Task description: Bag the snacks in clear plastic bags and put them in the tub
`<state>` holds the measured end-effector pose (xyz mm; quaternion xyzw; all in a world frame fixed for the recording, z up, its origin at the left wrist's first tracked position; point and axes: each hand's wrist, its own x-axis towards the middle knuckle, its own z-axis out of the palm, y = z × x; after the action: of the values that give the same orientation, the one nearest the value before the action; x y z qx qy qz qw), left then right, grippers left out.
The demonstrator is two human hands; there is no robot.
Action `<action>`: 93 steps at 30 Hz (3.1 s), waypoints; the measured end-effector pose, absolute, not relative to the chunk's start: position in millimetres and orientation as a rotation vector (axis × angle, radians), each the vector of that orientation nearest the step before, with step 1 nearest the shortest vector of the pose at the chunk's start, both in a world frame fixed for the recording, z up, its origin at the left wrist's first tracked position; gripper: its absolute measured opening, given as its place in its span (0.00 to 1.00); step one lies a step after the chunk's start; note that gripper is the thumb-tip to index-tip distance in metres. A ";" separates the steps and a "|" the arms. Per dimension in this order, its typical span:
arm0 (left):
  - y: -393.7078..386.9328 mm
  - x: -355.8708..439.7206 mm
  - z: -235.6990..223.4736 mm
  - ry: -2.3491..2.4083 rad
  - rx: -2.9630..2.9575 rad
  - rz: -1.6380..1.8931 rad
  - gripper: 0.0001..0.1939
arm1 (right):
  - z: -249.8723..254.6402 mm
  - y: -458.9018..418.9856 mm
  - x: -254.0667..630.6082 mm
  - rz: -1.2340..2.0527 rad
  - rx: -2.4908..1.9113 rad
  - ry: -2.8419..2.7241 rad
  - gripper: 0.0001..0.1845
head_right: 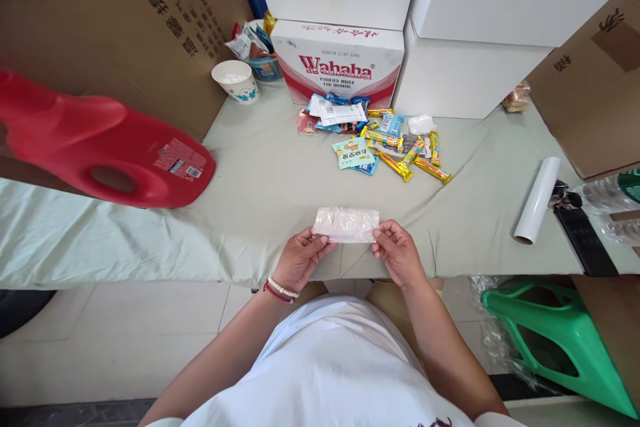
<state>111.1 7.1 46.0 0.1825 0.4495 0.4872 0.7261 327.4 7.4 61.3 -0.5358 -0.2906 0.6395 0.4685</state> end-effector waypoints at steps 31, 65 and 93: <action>0.2 119.8 60.9 1.177 0.939 1.035 0.16 | 72.4 10.2 285.5 1.379 -1.244 -1.258 0.12; 36.3 80.4 41.8 1.329 0.810 0.921 0.09 | 83.6 21.7 327.3 0.632 -1.302 -2.145 0.08; 20.1 64.1 44.3 1.277 0.946 1.079 0.12 | 69.4 88.0 289.6 0.979 -1.325 -1.901 0.09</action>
<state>64.1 20.1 44.3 0.4037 0.5449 0.4601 0.5730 289.6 88.0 69.4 -0.5011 -0.7189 0.3703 0.3080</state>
